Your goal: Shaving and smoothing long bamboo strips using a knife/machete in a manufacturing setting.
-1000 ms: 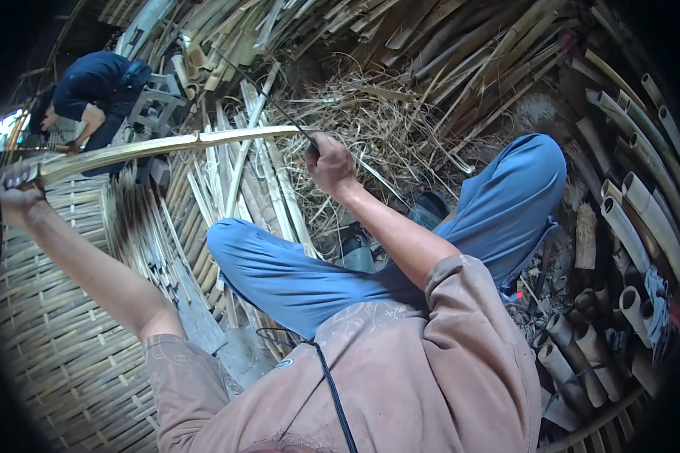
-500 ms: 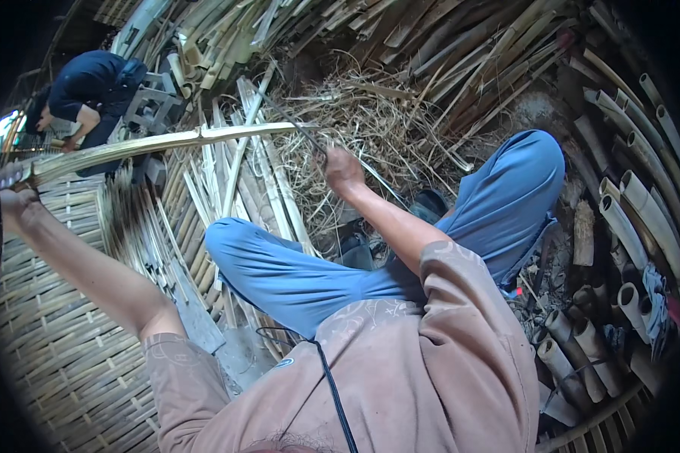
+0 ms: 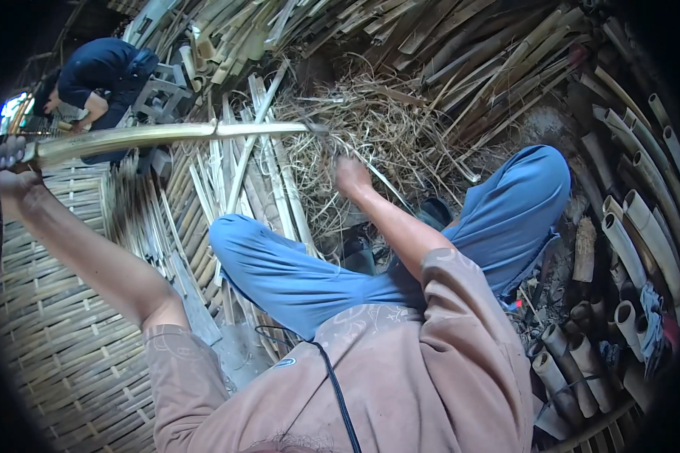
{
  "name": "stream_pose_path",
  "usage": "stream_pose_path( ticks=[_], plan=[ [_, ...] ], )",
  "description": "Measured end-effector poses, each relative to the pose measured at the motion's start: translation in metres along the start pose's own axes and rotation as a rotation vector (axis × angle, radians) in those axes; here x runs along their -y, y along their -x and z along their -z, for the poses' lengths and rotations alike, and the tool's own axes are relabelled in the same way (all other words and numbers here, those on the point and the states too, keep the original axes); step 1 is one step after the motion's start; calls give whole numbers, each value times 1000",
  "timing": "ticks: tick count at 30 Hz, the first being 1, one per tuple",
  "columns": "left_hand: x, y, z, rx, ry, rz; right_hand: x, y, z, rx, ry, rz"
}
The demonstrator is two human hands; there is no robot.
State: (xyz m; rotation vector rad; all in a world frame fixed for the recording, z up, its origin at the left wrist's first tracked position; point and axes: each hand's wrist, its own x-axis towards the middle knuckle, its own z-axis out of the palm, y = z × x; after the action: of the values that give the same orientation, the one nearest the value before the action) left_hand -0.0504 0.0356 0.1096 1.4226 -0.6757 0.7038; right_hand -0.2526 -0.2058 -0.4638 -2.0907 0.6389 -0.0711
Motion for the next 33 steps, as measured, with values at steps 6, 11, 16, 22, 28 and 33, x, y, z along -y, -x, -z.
stream_pose_path(
  ticks=[6,11,16,22,28,33],
  plan=[
    [-2,3,-5,53,12,13,-12,-2,10,146,154,-130],
    [0,23,-20,-241,-91,57,19,-1,1,112,-128,-64],
    [16,2,10,-349,-210,45,18,13,14,115,80,-16],
    [29,-10,40,-344,-221,6,111,28,31,206,-265,134],
    [13,1,38,-401,-391,97,155,46,37,-31,-98,405],
    [10,14,34,-375,-143,14,151,60,38,46,-87,373]
  ],
)
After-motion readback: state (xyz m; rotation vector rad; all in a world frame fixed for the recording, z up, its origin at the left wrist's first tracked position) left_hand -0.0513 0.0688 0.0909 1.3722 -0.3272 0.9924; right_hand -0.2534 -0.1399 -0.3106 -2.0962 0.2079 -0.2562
